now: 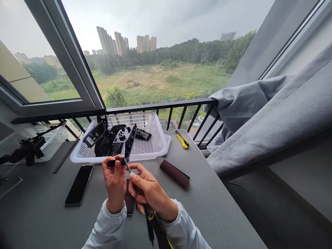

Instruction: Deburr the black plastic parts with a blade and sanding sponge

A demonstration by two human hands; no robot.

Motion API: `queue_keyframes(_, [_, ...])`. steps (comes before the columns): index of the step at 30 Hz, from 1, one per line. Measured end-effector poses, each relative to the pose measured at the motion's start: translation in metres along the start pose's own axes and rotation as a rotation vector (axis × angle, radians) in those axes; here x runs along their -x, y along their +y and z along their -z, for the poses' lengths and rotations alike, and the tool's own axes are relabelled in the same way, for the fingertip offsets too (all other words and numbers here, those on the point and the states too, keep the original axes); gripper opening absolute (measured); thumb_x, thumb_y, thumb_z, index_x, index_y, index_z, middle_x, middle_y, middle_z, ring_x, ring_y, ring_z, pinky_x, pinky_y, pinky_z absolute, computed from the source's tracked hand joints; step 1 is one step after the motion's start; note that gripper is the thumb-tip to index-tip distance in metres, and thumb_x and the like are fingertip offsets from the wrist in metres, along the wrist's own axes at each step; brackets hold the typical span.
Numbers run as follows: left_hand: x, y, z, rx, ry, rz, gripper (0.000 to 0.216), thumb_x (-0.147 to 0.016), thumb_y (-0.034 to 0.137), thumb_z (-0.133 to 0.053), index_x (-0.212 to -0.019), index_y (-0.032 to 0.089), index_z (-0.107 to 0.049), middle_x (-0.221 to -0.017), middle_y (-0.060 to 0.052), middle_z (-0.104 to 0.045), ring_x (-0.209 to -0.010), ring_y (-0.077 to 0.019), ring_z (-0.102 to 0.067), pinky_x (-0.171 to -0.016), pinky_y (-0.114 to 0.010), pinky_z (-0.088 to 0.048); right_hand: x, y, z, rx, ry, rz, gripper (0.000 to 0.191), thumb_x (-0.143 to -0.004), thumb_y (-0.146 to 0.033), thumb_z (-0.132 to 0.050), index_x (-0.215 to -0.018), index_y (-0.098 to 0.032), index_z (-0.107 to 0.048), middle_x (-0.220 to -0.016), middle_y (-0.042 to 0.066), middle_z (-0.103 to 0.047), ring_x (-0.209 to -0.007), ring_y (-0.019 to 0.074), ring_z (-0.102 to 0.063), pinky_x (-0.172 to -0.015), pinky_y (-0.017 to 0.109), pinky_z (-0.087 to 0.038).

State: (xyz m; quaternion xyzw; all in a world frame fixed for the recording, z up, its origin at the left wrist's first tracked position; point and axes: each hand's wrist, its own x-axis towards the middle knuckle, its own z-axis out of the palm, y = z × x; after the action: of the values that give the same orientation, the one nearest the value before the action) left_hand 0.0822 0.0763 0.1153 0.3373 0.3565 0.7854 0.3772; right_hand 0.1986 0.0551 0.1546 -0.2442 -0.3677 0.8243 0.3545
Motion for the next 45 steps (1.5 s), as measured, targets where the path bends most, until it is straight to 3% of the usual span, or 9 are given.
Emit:
queue_keyframes(4, [-0.003,0.001,0.001,0.078,-0.010,0.034,0.031,-0.077,0.040,-0.074,-0.090,0.026,-0.051,-0.088,0.001,-0.063,-0.081,-0.0111,-0.061,-0.076,-0.024,-0.050,0.004,-0.002,0.000,0.019,-0.013,0.023,0.043,-0.081,-0.050,-0.068,-0.108,-0.023,-0.047,-0.054,-0.011,-0.055,-0.028,-0.0003,-0.022,-0.025,0.011,-0.034])
queue_keyframes(9, [-0.006,0.007,0.001,0.130,-0.040,0.029,0.045,-0.061,0.029,-0.086,-0.087,0.025,-0.050,-0.077,0.005,-0.057,-0.070,-0.0077,-0.057,-0.069,-0.018,-0.049,0.001,-0.008,0.007,0.057,0.217,0.259,0.037,-0.081,-0.046,-0.067,-0.107,-0.025,-0.052,-0.067,-0.007,-0.060,-0.029,-0.0007,-0.024,-0.024,0.010,-0.025])
queue_keyframes(14, [-0.003,0.013,-0.002,0.134,-0.028,0.146,0.042,-0.070,0.025,-0.078,-0.102,0.029,-0.051,-0.079,0.005,-0.056,-0.070,-0.0057,-0.057,-0.066,-0.014,-0.049,-0.003,-0.009,0.013,0.158,0.368,0.419,0.030,-0.082,-0.044,-0.066,-0.104,-0.025,-0.057,-0.096,0.000,-0.066,-0.031,-0.0016,-0.033,-0.027,0.015,-0.026])
queue_keyframes(17, [-0.004,0.014,-0.002,0.145,-0.011,0.190,0.047,-0.073,0.024,-0.073,-0.113,0.030,-0.050,-0.082,0.005,-0.056,-0.071,-0.0067,-0.060,-0.063,-0.014,-0.052,-0.004,-0.006,0.014,0.184,0.405,0.447,0.035,-0.082,-0.047,-0.066,-0.108,-0.025,-0.059,-0.073,-0.004,-0.063,-0.031,0.0015,-0.032,-0.029,0.017,-0.024])
queue_keyframes(21, [-0.008,0.013,0.001,0.186,0.005,0.201,0.039,-0.073,0.030,-0.070,-0.110,0.028,-0.056,-0.078,0.003,-0.060,-0.071,-0.0100,-0.062,-0.056,-0.017,-0.056,-0.005,-0.003,0.015,0.187,0.427,0.457,0.047,-0.082,-0.049,-0.066,-0.117,-0.019,-0.059,-0.039,-0.014,-0.034,-0.032,0.0056,-0.026,-0.033,0.018,-0.022])
queue_keyframes(24, [-0.010,0.013,0.001,0.152,0.020,0.234,0.030,-0.070,0.035,-0.075,-0.092,0.023,-0.060,-0.076,0.003,-0.061,-0.065,-0.0096,-0.062,-0.054,-0.018,-0.057,-0.006,-0.002,0.015,0.199,0.424,0.437,0.055,-0.082,-0.052,-0.064,-0.122,-0.015,-0.057,-0.038,-0.014,-0.033,-0.033,0.0057,-0.024,-0.035,0.018,-0.020])
queue_keyframes(29, [-0.009,0.015,-0.002,0.067,0.050,0.304,0.039,-0.058,0.027,-0.086,-0.077,0.020,-0.052,-0.072,0.007,-0.057,-0.059,-0.0048,-0.059,-0.059,-0.015,-0.056,-0.008,0.000,0.015,0.263,0.399,0.419,0.061,-0.081,-0.057,-0.063,-0.123,-0.013,-0.059,-0.040,-0.014,-0.031,-0.035,0.0060,-0.023,-0.035,0.020,-0.018])
queue_keyframes(36, [-0.010,0.012,0.000,0.084,0.146,0.320,0.040,-0.058,0.028,-0.086,-0.082,0.021,-0.054,-0.075,0.006,-0.059,-0.064,-0.0082,-0.063,-0.060,-0.018,-0.056,-0.008,-0.002,0.018,0.401,0.365,0.400,0.054,-0.082,-0.055,-0.061,-0.119,-0.016,-0.063,-0.047,-0.011,-0.030,-0.041,0.0068,-0.024,-0.038,0.021,-0.019])
queue_keyframes(45, [-0.004,0.010,-0.006,0.121,0.053,0.245,0.025,-0.071,0.030,-0.074,-0.083,0.022,-0.053,-0.082,0.002,-0.069,-0.075,-0.0132,-0.068,-0.070,-0.028,-0.059,-0.002,-0.016,0.033,0.469,0.348,0.376,0.046,-0.082,-0.048,-0.062,-0.117,-0.018,-0.064,-0.054,-0.008,-0.038,-0.043,0.0067,-0.025,-0.040,0.022,-0.020])
